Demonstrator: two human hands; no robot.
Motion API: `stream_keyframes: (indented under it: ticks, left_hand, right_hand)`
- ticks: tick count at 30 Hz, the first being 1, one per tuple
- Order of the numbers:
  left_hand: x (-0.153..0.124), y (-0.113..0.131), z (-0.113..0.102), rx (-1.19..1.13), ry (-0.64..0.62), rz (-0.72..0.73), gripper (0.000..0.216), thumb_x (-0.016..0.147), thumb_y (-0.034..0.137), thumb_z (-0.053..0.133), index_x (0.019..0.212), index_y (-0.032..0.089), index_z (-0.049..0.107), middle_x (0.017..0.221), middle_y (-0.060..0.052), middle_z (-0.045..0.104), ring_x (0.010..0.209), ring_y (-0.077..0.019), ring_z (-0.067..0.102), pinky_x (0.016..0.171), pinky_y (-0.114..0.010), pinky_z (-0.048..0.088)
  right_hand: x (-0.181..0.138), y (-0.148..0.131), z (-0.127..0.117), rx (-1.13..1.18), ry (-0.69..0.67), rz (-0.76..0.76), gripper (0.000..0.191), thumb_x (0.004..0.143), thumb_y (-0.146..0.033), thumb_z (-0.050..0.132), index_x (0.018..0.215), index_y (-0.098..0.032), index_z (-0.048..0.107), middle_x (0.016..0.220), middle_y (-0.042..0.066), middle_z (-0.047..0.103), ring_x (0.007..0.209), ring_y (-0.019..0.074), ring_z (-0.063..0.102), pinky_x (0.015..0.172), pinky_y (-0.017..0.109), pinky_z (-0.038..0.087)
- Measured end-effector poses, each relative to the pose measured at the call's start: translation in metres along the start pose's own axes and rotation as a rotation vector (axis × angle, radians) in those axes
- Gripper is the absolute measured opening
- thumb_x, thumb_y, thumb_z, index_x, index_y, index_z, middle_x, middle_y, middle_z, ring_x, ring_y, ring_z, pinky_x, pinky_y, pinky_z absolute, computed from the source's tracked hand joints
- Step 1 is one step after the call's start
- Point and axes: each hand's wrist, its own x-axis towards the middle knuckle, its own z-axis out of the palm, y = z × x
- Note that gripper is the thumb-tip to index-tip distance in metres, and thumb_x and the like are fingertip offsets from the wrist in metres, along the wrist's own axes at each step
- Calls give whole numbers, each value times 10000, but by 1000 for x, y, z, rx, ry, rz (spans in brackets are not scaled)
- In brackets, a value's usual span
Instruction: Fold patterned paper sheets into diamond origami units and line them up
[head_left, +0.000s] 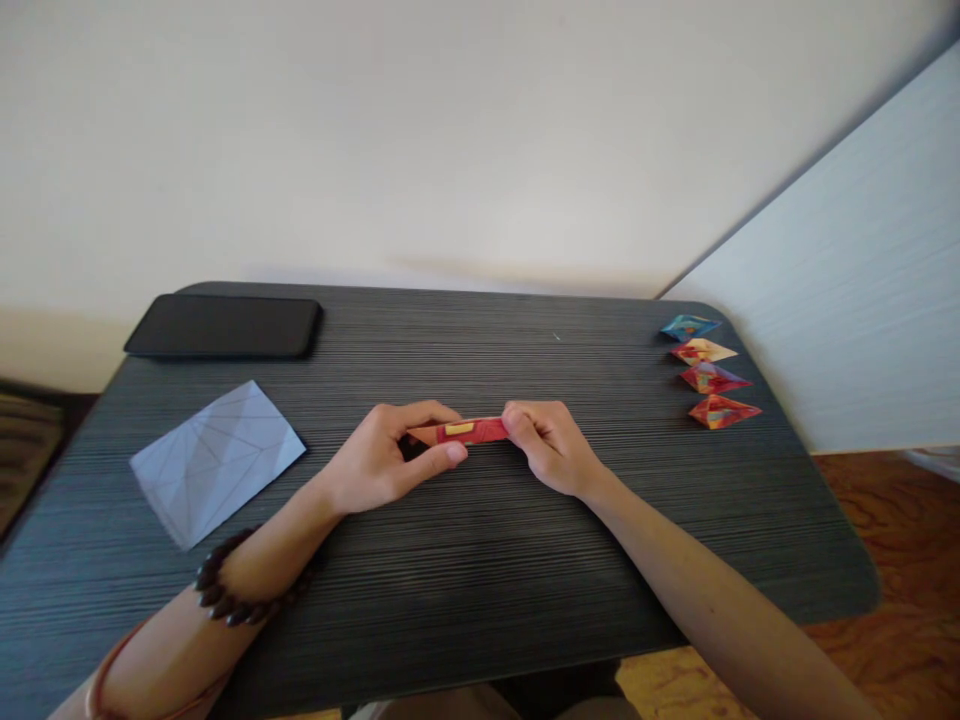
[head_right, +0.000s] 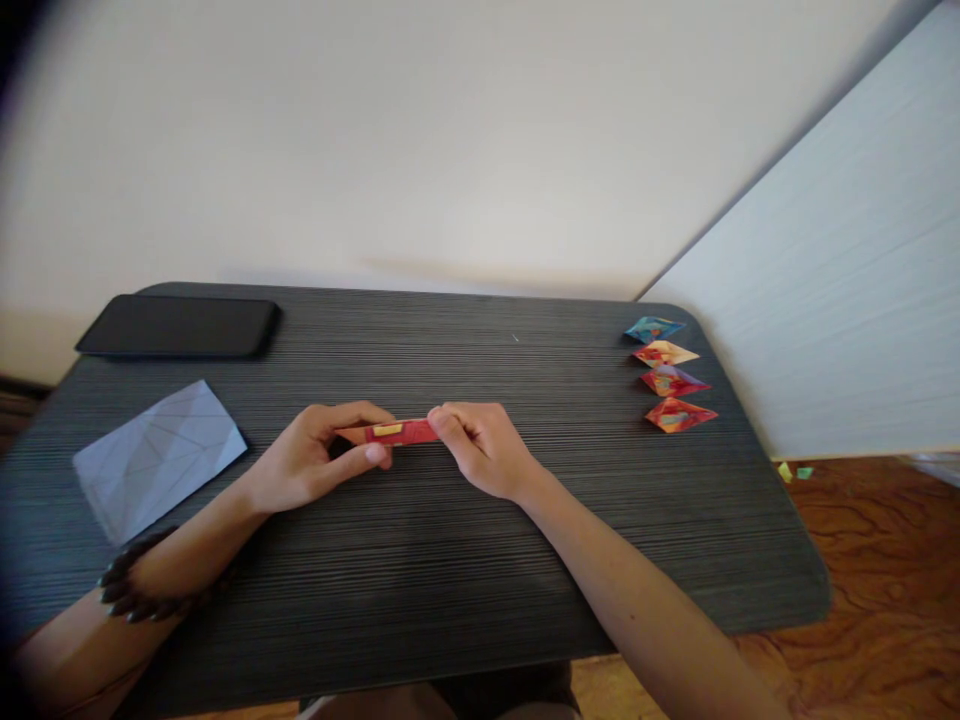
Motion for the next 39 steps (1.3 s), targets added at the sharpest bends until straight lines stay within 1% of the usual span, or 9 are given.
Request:
stream_keyframes:
  ticks: [4,8,15,23,25,28,31,35,39]
  left_hand:
    - [2,1,4,0,42,-21,203,852,331,586,853,167,706,754,-14,711,675,-119,626,614,-197,452]
    - [2,1,6,-91,21,-43,247,865,307,571,733,153,712,700,-18,711,577,-97,592,567,-193,452]
    - [1,2,5,-364,-83,-101,355,938,343,447,824,124,701,774,-68,732,589,-113,644,546,-211,444]
    - [2,5,4,-406,-114,-58,505,960,418,348,854,90,717,810,-131,735,681,-163,666,567,-252,462]
    - [2,4,2,-395,-65,-63,454,948,414,388,894,97,710,826,-120,735,676,-156,661,567,-247,469]
    - [4,0,-1,-333,92,-122,365,913,406,475,1005,112,673,801,-85,736,633,-136,641,545,-227,472]
    - [5,-5,-1,-218,194,-175,332,879,405,537,1001,128,674,734,-47,732,568,-108,590,551,-213,474]
    - [5,-6,-1,-191,211,-206,321,870,419,544,924,138,690,758,-45,739,604,-123,623,567,-215,488]
    - [4,-1,-1,-204,204,-218,322,867,420,543,837,135,691,759,-55,738,660,-148,661,580,-222,504]
  right_hand:
    - [0,-2,-1,-48,-43,-54,415,945,-354,388,570,-185,328,540,-46,333,497,71,334,512,244,245]
    - [1,-2,-2,-60,-66,-46,409,956,-334,359,576,-185,340,542,-43,353,499,73,348,523,243,254]
    - [0,2,0,11,-27,-5,466,965,-390,321,543,-193,283,506,-49,299,454,67,289,485,248,228]
    - [-1,2,0,51,13,99,530,963,-463,285,506,-198,254,459,-53,275,420,60,239,449,256,197]
    - [-1,2,-1,56,29,110,521,963,-461,288,514,-197,260,469,-54,274,427,61,241,453,257,198]
    - [0,1,-2,16,29,75,492,960,-434,322,532,-192,294,496,-48,303,456,68,282,484,256,227]
    - [0,0,-2,-79,72,40,453,951,-405,365,554,-188,335,524,-43,337,489,75,326,517,257,252]
    - [1,1,0,-168,121,44,438,944,-379,397,556,-189,321,515,-50,315,471,70,303,501,256,232]
    - [2,2,0,-164,145,47,457,939,-381,413,540,-190,299,500,-56,284,460,67,281,491,255,224]
